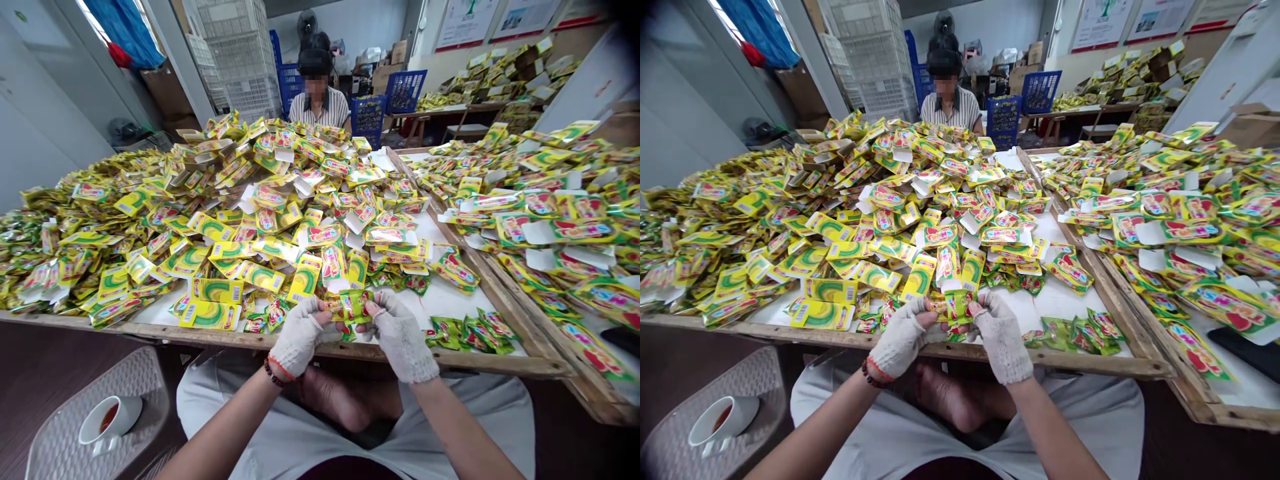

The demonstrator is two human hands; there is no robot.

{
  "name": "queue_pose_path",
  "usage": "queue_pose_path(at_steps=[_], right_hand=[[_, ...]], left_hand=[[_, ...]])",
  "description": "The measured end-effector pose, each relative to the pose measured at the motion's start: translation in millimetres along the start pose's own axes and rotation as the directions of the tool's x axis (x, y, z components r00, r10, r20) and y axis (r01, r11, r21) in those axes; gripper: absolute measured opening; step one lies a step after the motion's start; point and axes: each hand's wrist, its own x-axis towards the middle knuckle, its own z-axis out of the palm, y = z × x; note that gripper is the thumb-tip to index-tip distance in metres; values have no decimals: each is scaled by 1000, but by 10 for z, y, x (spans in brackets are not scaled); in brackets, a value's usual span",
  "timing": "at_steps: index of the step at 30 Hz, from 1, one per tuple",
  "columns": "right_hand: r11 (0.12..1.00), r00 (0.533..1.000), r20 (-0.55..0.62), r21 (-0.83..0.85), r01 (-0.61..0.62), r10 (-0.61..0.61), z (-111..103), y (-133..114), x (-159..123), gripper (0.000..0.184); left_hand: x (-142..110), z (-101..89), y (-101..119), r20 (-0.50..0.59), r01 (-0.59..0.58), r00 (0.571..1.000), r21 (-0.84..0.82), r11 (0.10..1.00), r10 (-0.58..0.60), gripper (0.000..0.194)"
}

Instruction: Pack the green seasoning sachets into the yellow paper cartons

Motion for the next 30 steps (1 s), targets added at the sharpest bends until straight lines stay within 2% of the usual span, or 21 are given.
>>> queue_pose_path(at_steps=[2, 4, 9, 11, 13, 14, 15, 17, 19, 20, 21, 23, 24, 26, 28, 30], right_hand=[[995, 998, -38, -91, 41, -45, 77, 2, -26, 29], [977, 994, -76, -204, 68, -85, 106, 18, -42, 28], [909, 978, -86, -393, 143, -191, 55, 53, -36, 26], [901, 975, -18, -386, 196, -220, 20, 40, -11, 31], [914, 981, 111, -358, 190, -161, -15, 20, 18, 36], [917, 981, 155, -363, 166, -116, -32, 14, 32, 36], [915, 983, 169, -380, 138, -78, -48, 13, 45, 35], [910, 991, 124, -405, 92, -45, -73, 26, 63, 34], [920, 997, 73, -388, 61, -35, -85, 50, 72, 37], [932, 998, 64, -358, 48, -27, -88, 61, 73, 39], [944, 998, 67, -326, 39, -18, -89, 70, 72, 42], [954, 997, 78, -296, 38, -16, -95, 79, 67, 43], [955, 996, 82, -294, 42, -19, -102, 80, 65, 42], [955, 996, 85, -294, 47, -23, -118, 72, 58, 36], [969, 997, 75, -240, 54, -37, -131, 51, 47, 33], [987, 996, 74, -151, 63, -52, -130, 16, 30, 35]], left_hand=[[-19, 78, -50, 28, -8, 1000, -59, 998, 10, 36], [-22, 106, -76, 17, -40, 999, -46, 998, 41, 36], [8, 71, -142, -46, -198, 976, 226, 954, 213, 34], [-4, 65, -143, 10, -212, 975, 320, 924, 220, 34], [-26, 60, -94, 86, -231, 973, 431, 873, 215, 32], [-31, 51, -45, 115, -261, 965, 524, 811, 236, 31], [-27, 35, 18, 129, -300, 949, 644, 704, 286, 30], [29, -22, 173, 137, -308, 892, 881, 359, 431, 28], [148, -108, 325, 133, -168, 844, 986, 20, 520, 42], [221, -158, 387, 116, -81, 846, 993, -89, 521, 57], [293, -208, 438, 90, -14, 863, 988, -155, 497, 69], [395, -294, 509, 45, 41, 899, 982, -186, 436, 78], [412, -324, 533, 43, 40, 900, 983, -180, 433, 74], [361, -348, 564, 90, 14, 873, 978, -209, 479, 58], [220, -324, 563, 171, 3, 852, 943, -331, 494, 43], [51, -276, 516, 233, -20, 883, 886, -463, 407, 36]])
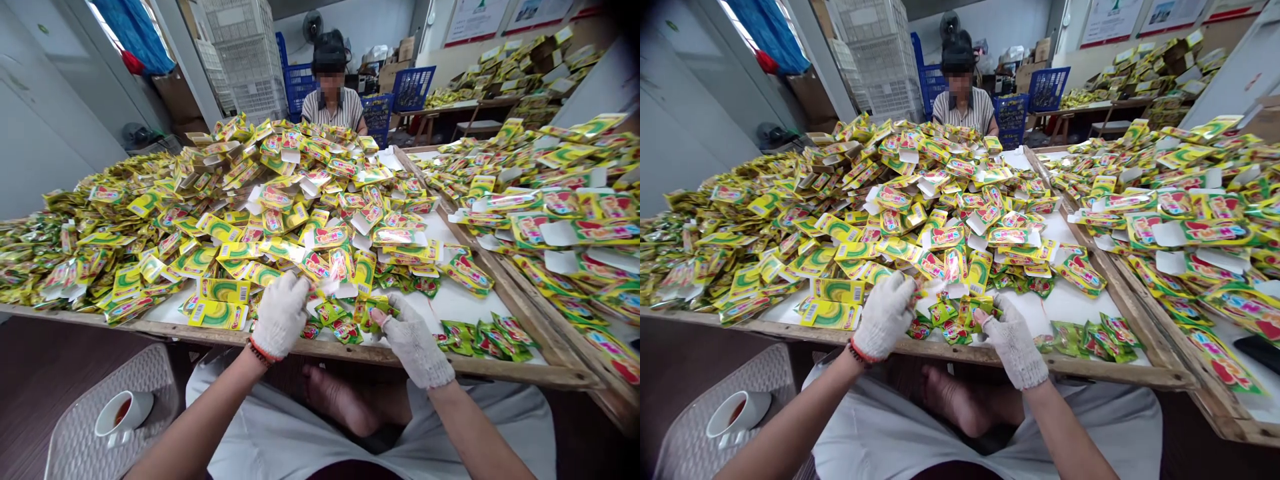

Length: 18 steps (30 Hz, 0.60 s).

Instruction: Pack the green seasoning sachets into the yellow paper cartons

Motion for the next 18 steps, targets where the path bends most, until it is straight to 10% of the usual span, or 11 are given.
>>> queue_pose_path(at_steps=[5, 13, 18], right_hand=[[992, 996, 66, 103, -69, 62, 32, -73, -43, 44], [983, 994, -105, -184, 17, -36, 63, -74, -38, 43], [989, 994, -104, -143, 25, -40, 76, -107, -52, 40]], left_hand=[[-252, 33, 140, 211, -173, 961, -53, 983, 180, 58], [-57, 42, 114, 173, -232, 955, -73, 970, 241, 41], [-63, 75, 52, 210, -135, 963, -162, 977, 168, 70]])
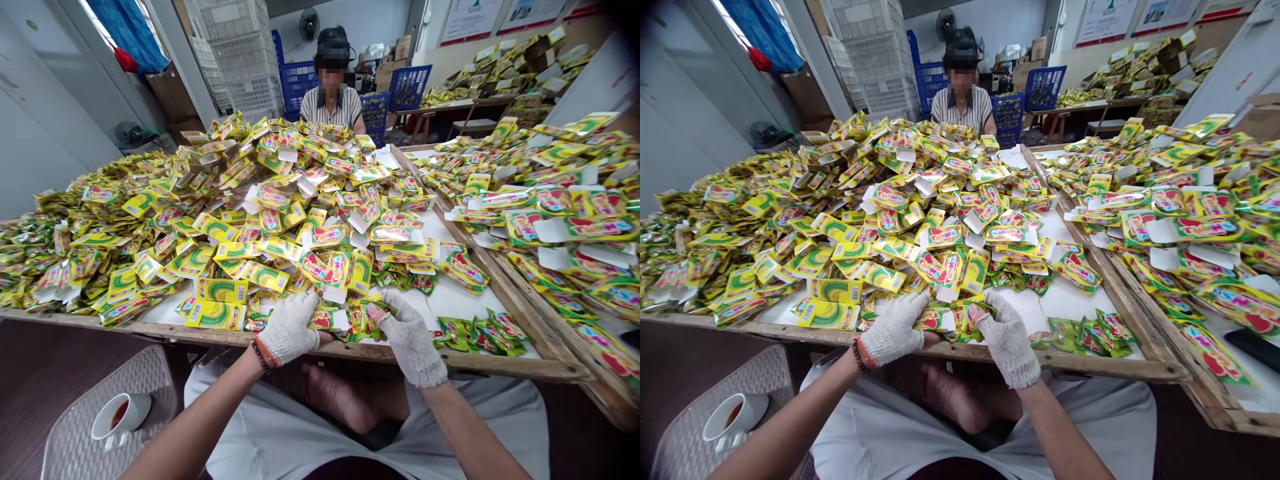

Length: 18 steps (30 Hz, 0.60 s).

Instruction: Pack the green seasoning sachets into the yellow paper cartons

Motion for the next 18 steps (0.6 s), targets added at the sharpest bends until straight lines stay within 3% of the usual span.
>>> queue_pose_path(at_steps=[4, 9, 15, 18], right_hand=[[1000, 1000, -11, -14, 7, -7, 22, 40, 12, 39], [967, 992, -22, -227, 114, -122, 44, 48, 61, 38], [840, 959, 37, -473, 265, -281, -2, 35, 96, 32], [732, 894, -8, -577, 362, -449, 61, 41, 93, 28]], left_hand=[[-51, -48, 55, -45, 36, 998, 39, 999, -34, 55], [-115, -55, 227, -175, 13, 984, -6, 1000, -14, 50], [-177, 19, 353, -231, -31, 973, -89, 996, 10, 50], [-176, 77, 424, -231, -79, 972, -143, 987, 44, 53]])
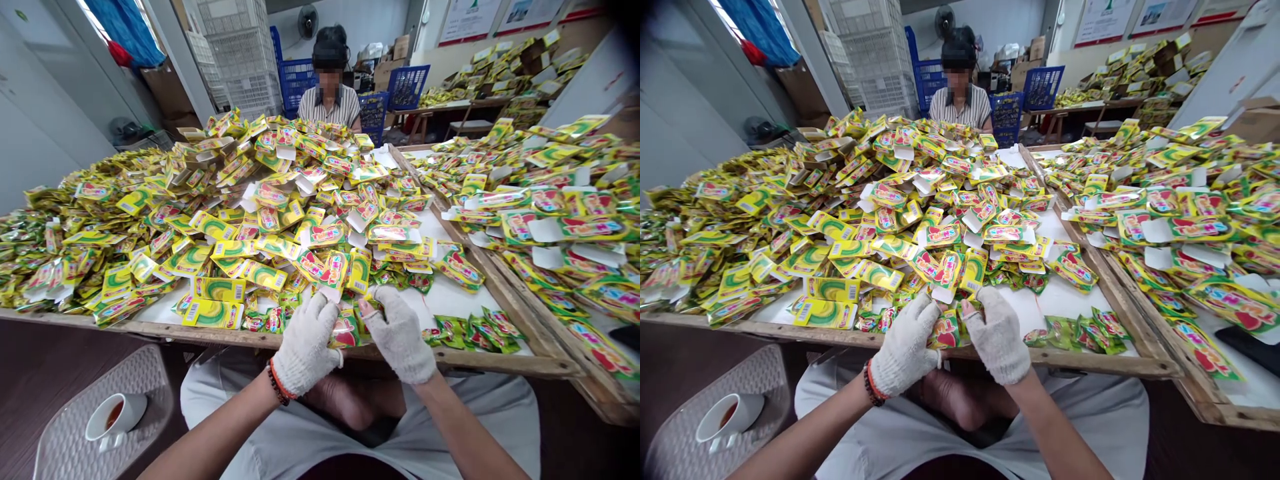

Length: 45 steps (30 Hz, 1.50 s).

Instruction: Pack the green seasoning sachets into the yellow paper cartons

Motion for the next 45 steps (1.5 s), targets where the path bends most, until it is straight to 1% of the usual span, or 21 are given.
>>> queue_pose_path(at_steps=[2, 3, 6, 8, 11, 14, 17, 20, 22, 24, 26, 28, 30, 31, 32, 34, 36, 38, 41, 43, 45], right_hand=[[996, 995, -75, -66, 60, -65, 47, -31, -12, 28], [994, 995, -70, -82, 71, -76, 63, -47, -20, 29], [995, 995, 70, -62, 73, -69, 60, -84, -50, 29], [997, 986, 154, -42, 71, -63, 28, -99, -66, 27], [999, 978, 204, 14, -35, 31, -25, -100, -74, 29], [977, 949, 295, 139, -159, 112, -92, -64, -74, 33], [961, 958, 266, 219, -168, 107, -165, -1, -79, 35], [957, 970, 232, 262, -128, 66, -187, 40, -80, 21], [945, 948, 319, 311, -102, -3, -168, 46, -73, 21], [925, 892, 439, 373, -70, -109, -158, 53, -60, 25], [908, 852, 498, 412, -70, -161, -192, 67, -50, 26], [901, 900, 433, 407, -147, -49, -279, 76, -54, 25], [864, 938, 316, 421, -275, 145, -386, 56, -81, 26], [825, 929, 301, 454, -337, 214, -431, 32, -102, 25], [775, 909, 337, 495, -394, 247, -460, 1, -129, 24], [670, 838, 504, 551, -498, 208, -457, -65, -194, 26], [618, 757, 640, 543, -569, 134, -381, -104, -256, 29], [623, 720, 685, 516, -588, 113, -276, -95, -298, 27], [653, 739, 649, 483, -583, 179, -170, -25, -308, 21], [671, 767, 606, 482, -564, 210, -154, 15, -295, 20], [672, 791, 576, 505, -541, 204, -161, 30, -280, 20]], left_hand=[[3, 48, 24, -33, 24, 999, -49, 999, -26, 54], [5, 69, 28, -49, 47, 998, -64, 997, -50, 52], [2, 117, 24, -68, 103, 992, -53, 993, -106, 46], [-13, 143, 25, -63, 78, 995, -7, 997, -78, 48], [-30, 169, 39, -80, 14, 997, 74, 997, -8, 60], [-13, 143, 31, -84, 18, 996, 103, 994, -10, 64], [21, 82, -3, -56, 53, 997, 90, 995, -48, 59], [29, 63, -6, -54, 34, 998, 78, 996, -30, 57], [22, 82, 19, -49, -31, 998, 73, 997, 35, 60], [17, 99, 43, -23, -82, 996, 76, 994, 84, 62], [22, 93, 44, 2, -74, 997, 97, 993, 75, 61], [35, 62, 20, 7, -20, 1000, 128, 992, 19, 58], [46, 31, -10, 1, 22, 1000, 150, 988, -23, 57], [48, 25, -17, -3, 31, 1000, 155, 987, -31, 57], [48, 29, -16, -7, 30, 1000, 156, 987, -29, 57], [38, 63, 12, -11, -1, 1000, 155, 988, 3, 58], [23, 115, 54, -14, -49, 999, 146, 988, 51, 61], [13, 147, 78, -16, -91, 996, 101, 991, 93, 64], [22, 102, 40, -19, -127, 992, -108, 986, 126, 63], [45, 22, -20, -1, -55, 998, -301, 952, 58, 55], [76, -56, -75, 113, 78, 993, -473, 877, -28, 38]])
